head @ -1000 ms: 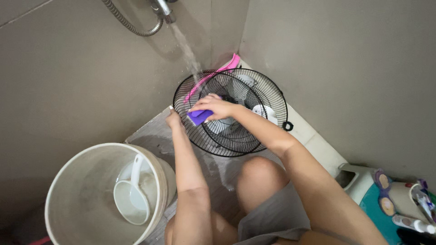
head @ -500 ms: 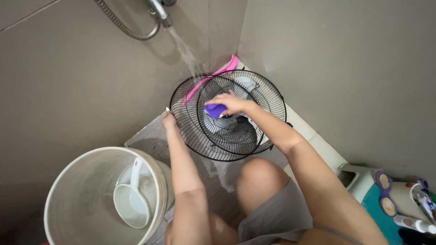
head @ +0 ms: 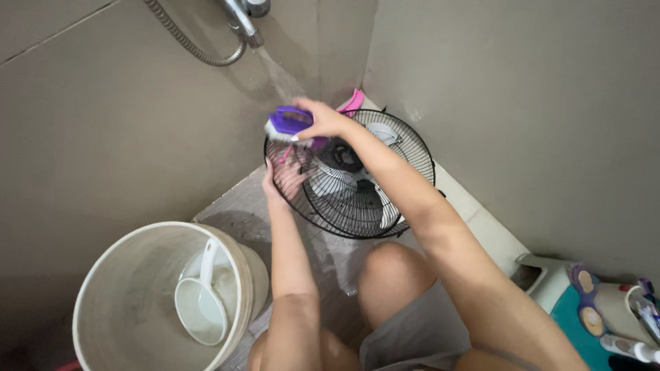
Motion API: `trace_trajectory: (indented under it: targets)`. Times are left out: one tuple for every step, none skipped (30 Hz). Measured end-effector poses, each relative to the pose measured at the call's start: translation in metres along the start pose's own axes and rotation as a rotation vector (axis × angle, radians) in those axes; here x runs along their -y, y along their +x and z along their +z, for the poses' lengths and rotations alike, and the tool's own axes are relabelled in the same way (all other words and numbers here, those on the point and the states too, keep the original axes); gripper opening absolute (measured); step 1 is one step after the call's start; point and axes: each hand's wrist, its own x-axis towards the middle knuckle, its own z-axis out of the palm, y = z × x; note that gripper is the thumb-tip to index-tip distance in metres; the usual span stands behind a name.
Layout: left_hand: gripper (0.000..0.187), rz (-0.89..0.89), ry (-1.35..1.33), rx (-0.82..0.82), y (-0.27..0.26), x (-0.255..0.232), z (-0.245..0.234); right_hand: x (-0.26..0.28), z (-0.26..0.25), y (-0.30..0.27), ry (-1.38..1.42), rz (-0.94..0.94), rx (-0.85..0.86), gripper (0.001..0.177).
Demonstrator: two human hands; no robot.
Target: The person cleans fan components in a bathroom by rinsing them under running water and scrubbing the grills and blades with a purple brush.
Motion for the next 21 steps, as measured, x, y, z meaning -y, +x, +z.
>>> trace_trajectory:
  targets:
    - [0.08,0.024,0.025,-0.208,0.006,-0.006,0.022,0.008,0.003,-0.001,0.128,0.027,0.127,0.079]
    - [0.075,0.048,0.053,-0.416,0.011,-0.008,0.041,0.015,0.005,-0.003,0.131,0.026,0.126,0.079]
    - [0.075,0.049,0.055,-0.418,0.012,-0.006,0.057,0.023,0.005,-0.005,0.138,0.037,0.165,0.068]
    - [0.07,0.081,-0.132,-0.183,0.015,-0.002,0.068,0.03,0.005,-0.004,0.143,0.047,0.203,0.058]
    - [0.066,0.109,-0.318,0.055,0.02,-0.003,0.073,0.036,0.003,-0.002,0.142,0.045,0.202,0.058]
    - [0.066,0.11,-0.317,0.059,0.031,-0.004,0.075,0.04,-0.002,0.0,0.07,0.121,0.07,0.058]
    - [0.067,0.128,-0.254,0.113,0.042,-0.005,0.074,0.043,-0.006,0.001,-0.002,0.196,-0.062,0.058]
    - [0.07,0.145,-0.195,0.168,0.051,-0.004,0.074,0.045,-0.012,-0.003,-0.008,0.194,-0.064,0.058]
    - [0.07,0.145,-0.196,0.175,0.058,-0.005,0.074,0.045,-0.02,-0.008,-0.013,0.207,-0.173,0.053]
    - [0.073,0.128,-0.303,0.147,0.064,-0.006,0.075,0.044,-0.029,-0.014,-0.02,0.218,-0.276,0.05]
    - [0.076,0.11,-0.41,0.119,0.068,-0.007,0.078,0.042,-0.038,-0.022,-0.026,0.216,-0.272,0.05]
    - [0.076,0.11,-0.412,0.121,0.07,-0.009,0.081,0.039,-0.046,-0.035,0.032,0.271,-0.283,0.044]
    - [0.075,0.085,-0.424,0.062,0.071,-0.01,0.083,0.034,-0.053,-0.05,0.091,0.326,-0.295,0.04]
    - [0.074,0.055,-0.432,0.002,0.074,-0.011,0.083,0.028,-0.059,-0.066,0.089,0.327,-0.301,0.04]
    - [0.074,0.049,-0.43,0.006,0.078,-0.011,0.08,0.021,-0.064,-0.084,0.147,0.375,-0.259,0.039]
    - [0.075,0.043,-0.397,0.035,0.082,-0.013,0.072,0.012,-0.068,-0.1,0.205,0.419,-0.214,0.039]
    - [0.077,0.037,-0.363,0.063,0.087,-0.015,0.064,0.001,-0.068,-0.112,0.203,0.417,-0.218,0.039]
    - [0.077,0.026,-0.363,0.068,0.091,-0.017,0.056,-0.008,-0.063,-0.123,0.187,0.531,-0.174,0.041]
    - [0.078,0.03,-0.372,0.144,0.094,-0.02,0.049,-0.014,-0.061,-0.132,0.172,0.645,-0.128,0.044]
    - [0.08,0.036,-0.38,0.215,0.095,-0.018,0.046,-0.02,-0.056,-0.143,0.174,0.648,-0.135,0.044]
    - [0.08,0.028,-0.379,0.216,0.096,-0.015,0.046,-0.023,-0.048,-0.153,0.33,0.718,-0.11,0.043]
